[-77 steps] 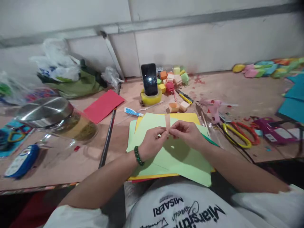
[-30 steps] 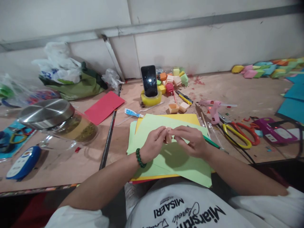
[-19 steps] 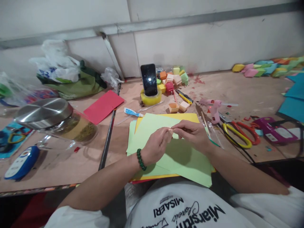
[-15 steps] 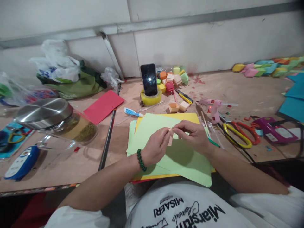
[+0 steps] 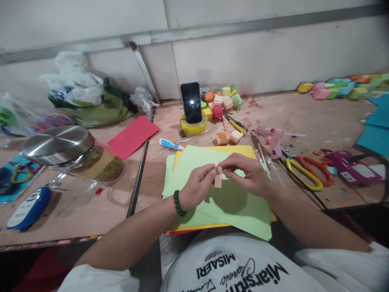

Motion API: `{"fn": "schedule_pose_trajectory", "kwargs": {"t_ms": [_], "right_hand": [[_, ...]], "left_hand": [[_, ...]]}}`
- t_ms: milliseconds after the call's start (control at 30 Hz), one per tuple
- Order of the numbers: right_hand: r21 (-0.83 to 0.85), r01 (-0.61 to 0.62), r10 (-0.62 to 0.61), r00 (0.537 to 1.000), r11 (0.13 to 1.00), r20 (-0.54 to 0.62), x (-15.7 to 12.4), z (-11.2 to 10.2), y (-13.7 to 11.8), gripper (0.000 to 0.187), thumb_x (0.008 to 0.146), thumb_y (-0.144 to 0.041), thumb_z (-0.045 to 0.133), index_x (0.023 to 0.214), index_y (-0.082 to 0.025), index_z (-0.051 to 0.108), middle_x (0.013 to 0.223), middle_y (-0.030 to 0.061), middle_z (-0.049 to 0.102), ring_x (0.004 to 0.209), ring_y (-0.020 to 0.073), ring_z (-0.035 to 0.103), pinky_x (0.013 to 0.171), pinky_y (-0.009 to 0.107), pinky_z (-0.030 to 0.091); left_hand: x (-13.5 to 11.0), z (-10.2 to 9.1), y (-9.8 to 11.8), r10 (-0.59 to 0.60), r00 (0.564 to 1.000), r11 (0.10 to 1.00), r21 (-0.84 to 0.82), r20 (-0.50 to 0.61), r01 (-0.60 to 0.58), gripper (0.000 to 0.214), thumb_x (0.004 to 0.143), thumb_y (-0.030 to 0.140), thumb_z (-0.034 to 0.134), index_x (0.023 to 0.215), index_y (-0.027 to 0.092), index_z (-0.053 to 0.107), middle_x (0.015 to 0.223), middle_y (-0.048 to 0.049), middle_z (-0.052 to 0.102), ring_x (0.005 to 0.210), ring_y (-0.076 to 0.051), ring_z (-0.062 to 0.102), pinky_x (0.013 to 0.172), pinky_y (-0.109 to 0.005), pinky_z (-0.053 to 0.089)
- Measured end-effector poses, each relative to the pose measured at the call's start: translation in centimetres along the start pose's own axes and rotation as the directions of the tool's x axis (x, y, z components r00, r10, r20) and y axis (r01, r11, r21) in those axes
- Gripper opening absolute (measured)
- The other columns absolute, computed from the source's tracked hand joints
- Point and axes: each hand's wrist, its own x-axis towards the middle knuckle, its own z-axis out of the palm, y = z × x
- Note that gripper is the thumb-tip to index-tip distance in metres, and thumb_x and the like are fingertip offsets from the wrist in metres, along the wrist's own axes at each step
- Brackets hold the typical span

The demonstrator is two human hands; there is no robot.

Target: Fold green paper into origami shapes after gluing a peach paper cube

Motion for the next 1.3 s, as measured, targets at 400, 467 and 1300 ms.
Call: {"fn": "schedule_pose_trajectory", "kwargs": {"t_ms": [400, 467, 1300], "right_hand": [[0.076, -0.130, 0.129, 0.991, 0.989, 0.019, 0.0, 0.2, 0.4, 0.014, 0.086, -0.029, 0.064, 0.081, -0.021, 0.074, 0.072, 0.0033, 0.068, 0.061, 0.0117, 0.062, 0.054, 0.024, 0.050], [0.164, -0.250, 0.240, 0.968, 0.954, 0.076, 0.1, 0.2, 0.2, 0.022, 0.086, -0.037, 0.064, 0.076, -0.019, 0.073, 0.071, 0.0035, 0.069, 0.062, 0.0127, 0.062, 0.056, 0.026, 0.050], [-0.465, 0.373, -0.388, 0.919, 0.803, 0.067, -1.3, 0.7, 0.3, 0.016, 0.090, -0.013, 0.053, 0.097, -0.018, 0.067, 0.072, 0.0035, 0.066, 0.060, 0.0124, 0.060, 0.051, 0.022, 0.047]], "left_hand": [[0.5, -0.3, -0.2, -0.258, 0.955, 0.906, -0.306, 0.146, 0.292, 0.030, 0.080, 0.043, 0.065, 0.072, 0.014, 0.062, 0.068, -0.0033, 0.064, 0.064, -0.012, 0.060, 0.067, -0.026, 0.053], [0.5, -0.3, -0.4, -0.268, 0.952, 0.903, -0.306, 0.145, 0.301, 0.032, 0.078, 0.045, 0.069, 0.073, 0.013, 0.064, 0.065, -0.0023, 0.063, 0.060, -0.011, 0.059, 0.065, -0.026, 0.053], [0.6, -0.4, 0.6, -0.270, 0.963, 0.943, -0.204, 0.003, 0.265, 0.020, 0.070, 0.026, 0.058, 0.055, 0.014, 0.065, 0.051, -0.0011, 0.060, 0.051, -0.010, 0.055, 0.054, -0.020, 0.048]]}}
